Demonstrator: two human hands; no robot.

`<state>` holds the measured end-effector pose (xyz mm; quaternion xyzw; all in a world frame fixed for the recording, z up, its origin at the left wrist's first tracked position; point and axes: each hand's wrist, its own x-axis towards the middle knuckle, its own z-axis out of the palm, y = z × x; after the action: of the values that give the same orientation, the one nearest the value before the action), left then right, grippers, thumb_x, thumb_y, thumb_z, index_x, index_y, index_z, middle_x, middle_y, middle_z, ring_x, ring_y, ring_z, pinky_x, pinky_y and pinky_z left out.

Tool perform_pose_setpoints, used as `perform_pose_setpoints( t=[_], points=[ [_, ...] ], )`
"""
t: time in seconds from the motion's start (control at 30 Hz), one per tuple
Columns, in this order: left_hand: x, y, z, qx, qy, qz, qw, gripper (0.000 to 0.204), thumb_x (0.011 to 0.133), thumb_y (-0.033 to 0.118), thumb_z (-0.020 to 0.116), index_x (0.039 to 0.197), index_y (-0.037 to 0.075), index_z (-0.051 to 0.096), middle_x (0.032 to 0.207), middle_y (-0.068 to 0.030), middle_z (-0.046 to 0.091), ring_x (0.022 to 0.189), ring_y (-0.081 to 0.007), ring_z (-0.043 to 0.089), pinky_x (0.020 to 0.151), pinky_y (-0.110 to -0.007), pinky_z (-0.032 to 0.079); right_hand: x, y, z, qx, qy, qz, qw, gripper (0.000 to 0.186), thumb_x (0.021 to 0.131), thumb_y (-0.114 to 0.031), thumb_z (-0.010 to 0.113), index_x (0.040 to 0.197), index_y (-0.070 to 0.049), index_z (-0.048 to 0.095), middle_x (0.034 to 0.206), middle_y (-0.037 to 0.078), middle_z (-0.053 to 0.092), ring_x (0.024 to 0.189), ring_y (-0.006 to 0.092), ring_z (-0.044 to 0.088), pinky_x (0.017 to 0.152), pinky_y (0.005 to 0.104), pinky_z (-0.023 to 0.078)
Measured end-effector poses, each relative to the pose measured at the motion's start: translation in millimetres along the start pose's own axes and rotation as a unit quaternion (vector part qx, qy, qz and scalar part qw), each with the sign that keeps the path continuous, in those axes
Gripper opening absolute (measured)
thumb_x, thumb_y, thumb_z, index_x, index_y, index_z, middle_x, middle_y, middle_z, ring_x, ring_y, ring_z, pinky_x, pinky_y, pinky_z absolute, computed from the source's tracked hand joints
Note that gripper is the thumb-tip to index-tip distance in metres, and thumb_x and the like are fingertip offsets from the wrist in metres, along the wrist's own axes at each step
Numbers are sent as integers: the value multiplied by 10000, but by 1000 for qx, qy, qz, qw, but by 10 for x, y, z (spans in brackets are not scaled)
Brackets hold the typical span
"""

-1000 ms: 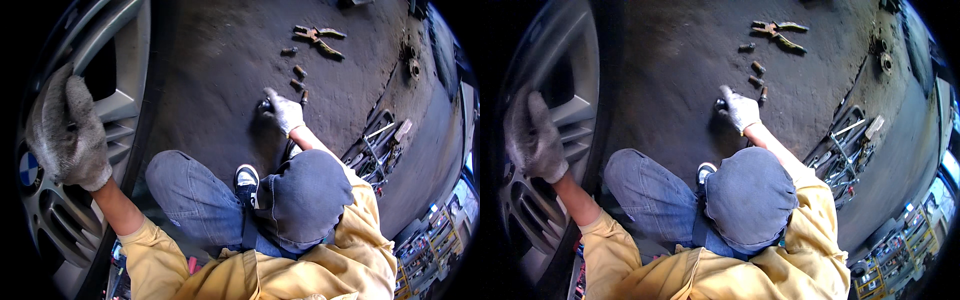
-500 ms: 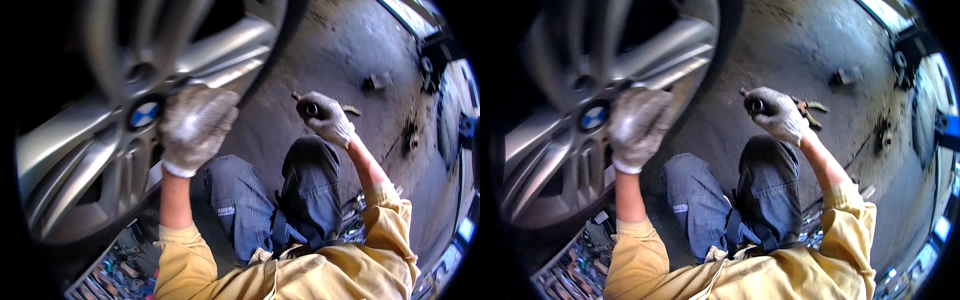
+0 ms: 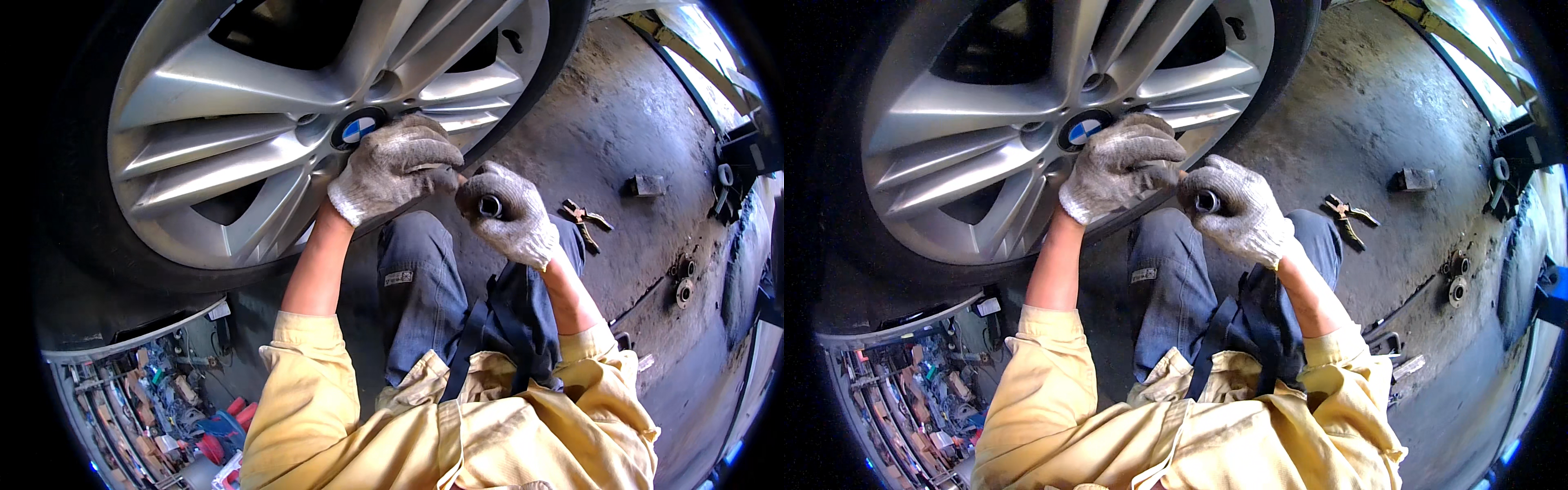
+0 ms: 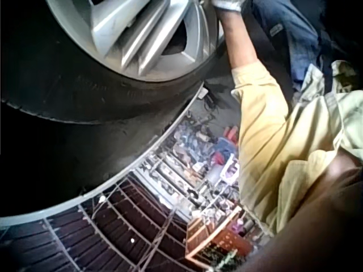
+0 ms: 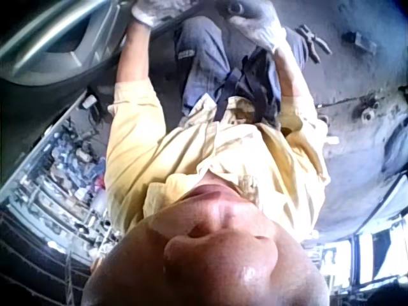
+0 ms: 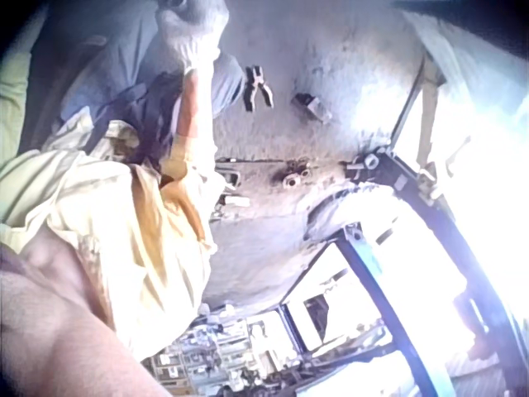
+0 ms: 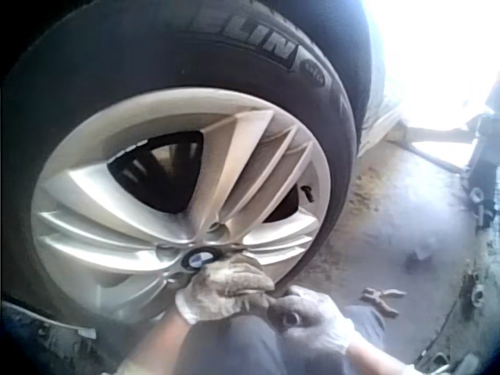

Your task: The person lifts a car tire and mounts it onto the wheel hub of a vehicle raised on a lift. They then insert lug nuts by hand into the wheel studs and tighten them sequentially using a lug wrench.

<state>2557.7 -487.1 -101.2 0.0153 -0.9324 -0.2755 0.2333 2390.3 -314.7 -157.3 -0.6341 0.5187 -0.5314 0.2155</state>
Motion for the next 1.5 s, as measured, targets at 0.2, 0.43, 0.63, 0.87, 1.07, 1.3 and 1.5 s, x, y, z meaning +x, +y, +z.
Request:
perform_pose_setpoints(
  t=[0.2,0.43,0.63,0.87,1.07,1.3,1.5],
  points=[
    [13,24,-32,-10,39,-20,999,197,842,201,809,926,32,752,957,-121,737,944,-286,711,826,-390,580,167,-126,98,-178,-9,-73,981,360,684,-122,775,1037,-120,703,845,99,610,760,311,625,661,413,509],
    [-54,-27,-74,-96,71,-45,992,254,948,325,724,962,77,775,989,-91,760,956,-222,739,818,-341,582,46,-375,105,-94,29,-48,994,309,678,-40,742,971,-125,695,794,81,585,710,297,624,635,406,507],
    [-42,40,-137,-118,65,-3,991,394,947,447,701,984,60,764,995,-107,750,1025,-253,722,865,-369,574,-20,-471,117,8,74,11,997,234,682,-46,722,913,-60,689,813,83,572,746,260,587,670,374,459],
    [-17,-20,-113,-153,-26,-89,984,281,932,258,743,1131,60,734,1196,-120,706,1105,-228,698,926,-338,579,114,-376,269,113,126,20,985,328,766,61,675,1081,-31,692,935,73,655,866,187,653,786,324,532],
    [83,65,-122,-31,12,-121,992,383,996,419,641,1078,51,707,1057,-159,724,1012,-339,703,896,-438,545,161,-325,434,355,275,222,866,208,986,-172,682,1166,-71,662,938,46,677,829,125,631,708,285,530],
    [189,101,-96,-65,19,-103,992,357,1007,362,636,961,14,699,951,-135,718,909,-287,704,825,-387,539,387,-48,571,542,429,274,669,496,1057,-548,464,990,-91,645,848,77,651,793,225,630,777,403,540],
    [192,83,-86,-94,23,-115,989,352,1010,357,632,966,15,702,924,-133,717,891,-278,694,816,-384,532,486,-181,638,343,436,324,766,494,1062,-533,466,966,-99,680,729,16,639,548,105,501,512,269,403]
  ],
)
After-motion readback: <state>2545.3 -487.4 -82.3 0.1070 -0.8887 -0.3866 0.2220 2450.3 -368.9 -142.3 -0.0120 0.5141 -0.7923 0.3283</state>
